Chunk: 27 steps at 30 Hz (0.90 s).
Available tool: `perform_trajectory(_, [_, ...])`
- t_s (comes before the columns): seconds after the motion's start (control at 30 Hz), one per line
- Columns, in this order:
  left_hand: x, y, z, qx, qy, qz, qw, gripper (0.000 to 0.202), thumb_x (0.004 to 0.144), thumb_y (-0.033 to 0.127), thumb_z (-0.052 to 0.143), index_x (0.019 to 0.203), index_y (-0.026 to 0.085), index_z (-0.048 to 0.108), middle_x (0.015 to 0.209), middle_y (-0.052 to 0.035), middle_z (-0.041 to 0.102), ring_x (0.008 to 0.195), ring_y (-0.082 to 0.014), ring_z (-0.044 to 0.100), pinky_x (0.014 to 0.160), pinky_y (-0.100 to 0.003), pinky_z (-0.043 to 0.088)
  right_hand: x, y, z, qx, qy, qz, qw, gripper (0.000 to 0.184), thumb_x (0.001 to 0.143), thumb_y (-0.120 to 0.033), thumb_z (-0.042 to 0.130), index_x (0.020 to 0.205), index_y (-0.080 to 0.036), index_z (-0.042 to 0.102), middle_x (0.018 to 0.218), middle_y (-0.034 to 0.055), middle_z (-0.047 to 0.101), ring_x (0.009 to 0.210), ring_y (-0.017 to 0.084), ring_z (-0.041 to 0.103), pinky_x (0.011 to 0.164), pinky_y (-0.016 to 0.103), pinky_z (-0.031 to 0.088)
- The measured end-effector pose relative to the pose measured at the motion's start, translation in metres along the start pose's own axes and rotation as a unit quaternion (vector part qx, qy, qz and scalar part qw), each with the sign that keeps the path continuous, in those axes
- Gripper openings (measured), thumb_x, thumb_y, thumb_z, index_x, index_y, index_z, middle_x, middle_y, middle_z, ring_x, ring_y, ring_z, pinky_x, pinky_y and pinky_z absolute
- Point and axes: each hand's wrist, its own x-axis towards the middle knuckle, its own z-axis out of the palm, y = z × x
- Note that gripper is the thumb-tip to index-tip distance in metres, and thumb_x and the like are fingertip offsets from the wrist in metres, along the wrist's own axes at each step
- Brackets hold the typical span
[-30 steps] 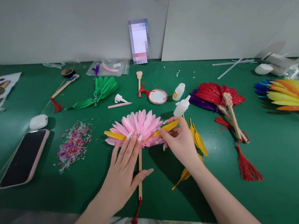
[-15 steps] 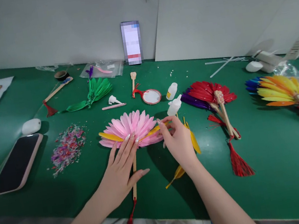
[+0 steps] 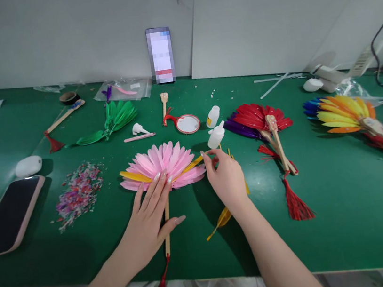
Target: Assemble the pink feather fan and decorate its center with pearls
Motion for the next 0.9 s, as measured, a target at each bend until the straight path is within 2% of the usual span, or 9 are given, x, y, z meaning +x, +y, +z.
perform_trajectory(0.17, [0.0, -0.001, 0.0, -0.002, 0.001, 0.002, 1.0, 0.071, 0.091, 0.051, 0.036, 0.145, 0.01, 0.015, 0.148, -0.0132, 0.031, 0.138, -0.0253, 0.025, 0.112, -0.047, 0.02, 0.006, 0.0, 0.005, 0.082, -0.03, 0.069, 0.994, 0.04, 0.08, -0.054, 0.053, 0.082, -0.016, 0.065, 0.064, 0.0045, 0.064, 0.054, 0.018, 0.055, 0.053, 0.028, 0.037])
perform_trajectory(0.27, [0.0, 0.0, -0.001, -0.007, 0.001, 0.0, 1.0, 0.071, 0.091, 0.052, 0.037, 0.145, 0.011, 0.015, 0.148, -0.0131, 0.03, 0.138, -0.0252, 0.025, 0.112, -0.046, 0.02, 0.01, 0.0, 0.008, 0.131, -0.037, 0.089, 0.987, 0.04, 0.076, -0.054, 0.057, 0.074, -0.016, 0.065, 0.059, 0.0038, 0.062, 0.052, 0.017, 0.052, 0.05, 0.027, 0.034])
perform_trajectory(0.47, [0.0, 0.0, -0.001, -0.007, -0.008, -0.006, 1.0, 0.07, 0.091, 0.052, 0.036, 0.145, 0.012, 0.017, 0.148, -0.0129, 0.031, 0.138, -0.025, 0.025, 0.114, -0.045, 0.017, 0.01, 0.001, 0.01, 0.193, -0.06, 0.086, 0.976, 0.032, 0.074, -0.048, 0.06, 0.069, -0.016, 0.063, 0.053, 0.0008, 0.058, 0.045, 0.013, 0.044, 0.046, 0.026, 0.03])
perform_trajectory(0.7, [0.0, 0.0, -0.002, -0.002, -0.01, -0.003, 1.0, 0.067, 0.091, 0.05, 0.037, 0.142, 0.009, 0.024, 0.149, -0.0126, 0.028, 0.139, -0.0248, 0.023, 0.114, -0.046, 0.017, 0.005, 0.002, 0.007, 0.258, -0.08, 0.079, 0.96, 0.029, 0.073, -0.045, 0.063, 0.069, -0.016, 0.06, 0.049, -0.0026, 0.05, 0.044, 0.011, 0.041, 0.043, 0.024, 0.028])
perform_trajectory(0.9, [0.001, 0.0, -0.003, 0.0, -0.011, -0.005, 1.0, 0.066, 0.092, 0.051, 0.036, 0.14, 0.008, 0.027, 0.149, -0.0128, 0.028, 0.139, -0.0241, 0.022, 0.114, -0.044, 0.017, 0.003, -0.001, 0.003, 0.274, -0.115, 0.079, 0.951, 0.028, 0.069, -0.043, 0.066, 0.064, -0.017, 0.058, 0.047, -0.0044, 0.047, 0.042, 0.009, 0.037, 0.042, 0.023, 0.025])
